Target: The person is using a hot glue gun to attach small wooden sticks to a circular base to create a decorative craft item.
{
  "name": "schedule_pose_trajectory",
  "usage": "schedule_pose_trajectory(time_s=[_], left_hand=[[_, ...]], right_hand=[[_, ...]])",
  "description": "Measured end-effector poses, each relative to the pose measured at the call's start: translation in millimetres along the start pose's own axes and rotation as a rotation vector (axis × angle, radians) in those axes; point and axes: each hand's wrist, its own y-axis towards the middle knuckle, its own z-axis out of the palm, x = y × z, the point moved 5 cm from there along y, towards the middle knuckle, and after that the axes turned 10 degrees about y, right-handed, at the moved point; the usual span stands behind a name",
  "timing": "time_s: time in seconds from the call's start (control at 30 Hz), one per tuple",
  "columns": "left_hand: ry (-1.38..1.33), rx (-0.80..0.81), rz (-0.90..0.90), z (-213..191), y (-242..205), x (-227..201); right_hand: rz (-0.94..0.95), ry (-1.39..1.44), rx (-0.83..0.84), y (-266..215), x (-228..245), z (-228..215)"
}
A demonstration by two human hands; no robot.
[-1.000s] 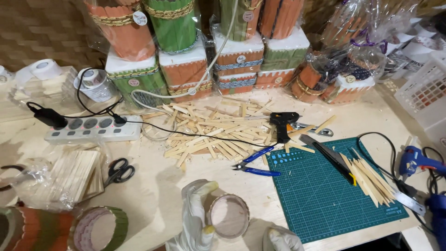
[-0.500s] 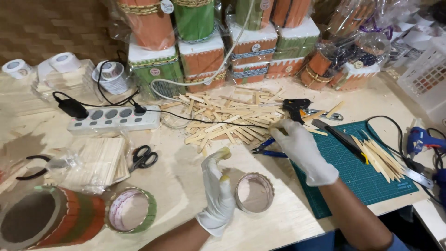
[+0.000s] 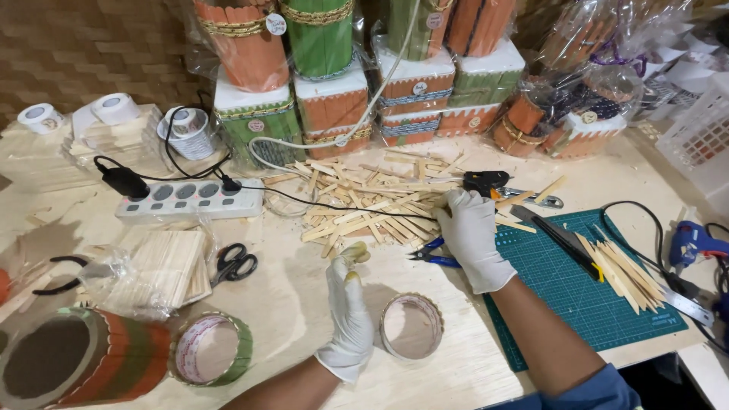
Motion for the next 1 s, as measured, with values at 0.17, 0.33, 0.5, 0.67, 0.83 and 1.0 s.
schedule_pose_trajectory(time_s=[0.17,0.33,0.5,0.67,0.83,1.0], left_hand=[[-0.013,-0.013,-0.01,2,1,7],[0.046,-0.003,0.061,2,-1,4],[0.036,0.008,0.01,7,5,12],[-0.104,-0.002,-0.088,12,6,16],[-0.095,0.055,-0.318,19,-1,32],[-0.141,0.048,-0.407,21,-1,33]], right_hand=[[0.441,0.638,0.269,8,-2,-35],[0.677,1.292,0.257,-1,6,-42],[0.53,1.142,0.279,-13,18,-41],[0.283,1.221,0.337,-19,28,-44],[-0.005,1.139,0.299,-20,30,-36],[0.336,1.305,0.24,-14,23,-42]])
